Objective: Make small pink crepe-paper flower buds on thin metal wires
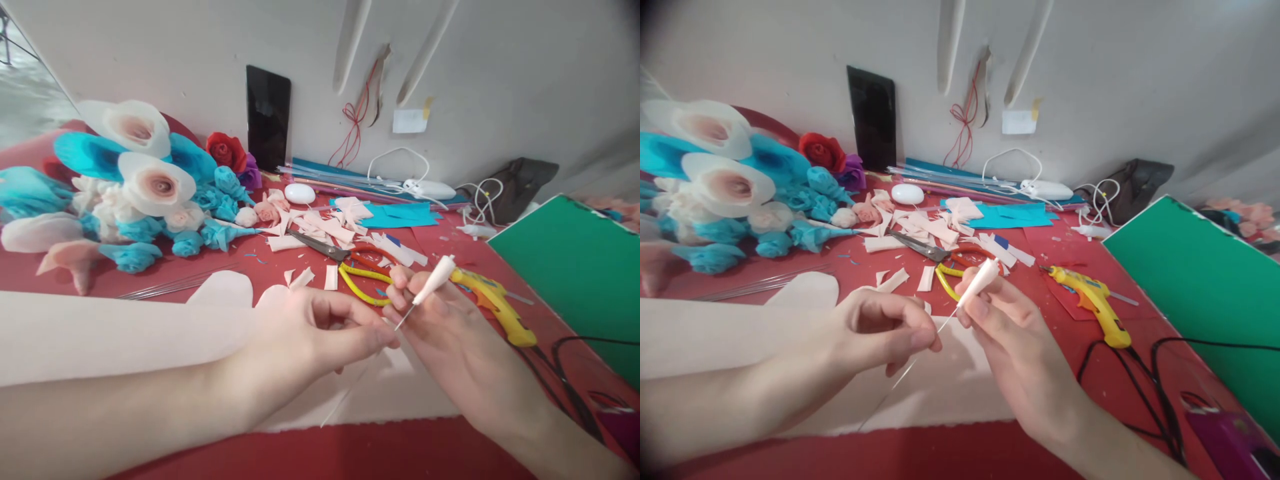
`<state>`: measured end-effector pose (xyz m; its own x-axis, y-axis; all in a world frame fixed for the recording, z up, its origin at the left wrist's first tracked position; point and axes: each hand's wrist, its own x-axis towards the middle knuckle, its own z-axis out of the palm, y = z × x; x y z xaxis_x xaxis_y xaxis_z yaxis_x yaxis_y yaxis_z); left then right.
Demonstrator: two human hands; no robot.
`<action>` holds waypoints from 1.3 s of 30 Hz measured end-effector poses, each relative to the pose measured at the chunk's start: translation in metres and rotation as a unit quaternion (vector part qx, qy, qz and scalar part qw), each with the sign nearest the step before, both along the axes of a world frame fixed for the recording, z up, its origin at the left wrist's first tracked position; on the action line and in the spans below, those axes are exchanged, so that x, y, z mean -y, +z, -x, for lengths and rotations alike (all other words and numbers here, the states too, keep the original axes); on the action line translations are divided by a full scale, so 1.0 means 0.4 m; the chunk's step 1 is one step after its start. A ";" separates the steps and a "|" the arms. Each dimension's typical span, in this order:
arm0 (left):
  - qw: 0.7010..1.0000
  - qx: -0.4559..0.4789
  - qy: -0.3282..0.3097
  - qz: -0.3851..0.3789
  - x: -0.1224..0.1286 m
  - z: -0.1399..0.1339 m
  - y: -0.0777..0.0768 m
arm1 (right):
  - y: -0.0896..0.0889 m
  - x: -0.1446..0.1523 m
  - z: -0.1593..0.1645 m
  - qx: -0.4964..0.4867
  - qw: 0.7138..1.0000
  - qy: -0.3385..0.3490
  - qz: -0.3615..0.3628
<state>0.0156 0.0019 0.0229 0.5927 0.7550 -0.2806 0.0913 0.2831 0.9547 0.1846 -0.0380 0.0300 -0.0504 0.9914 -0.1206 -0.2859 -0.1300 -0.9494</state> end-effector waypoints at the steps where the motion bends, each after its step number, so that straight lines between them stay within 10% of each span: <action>1: 1.000 0.009 0.000 0.002 0.000 0.001 -0.001 | 0.000 0.000 0.000 0.001 1.000 0.000 0.001; 20: 0.992 0.123 -0.014 0.006 -0.005 -0.006 0.005 | -0.024 0.008 0.006 0.040 0.996 0.079 -0.001; 39: 0.994 -0.079 -0.017 -0.074 -0.016 0.001 -0.005 | 0.006 -0.038 -0.032 0.040 0.997 -0.040 -0.053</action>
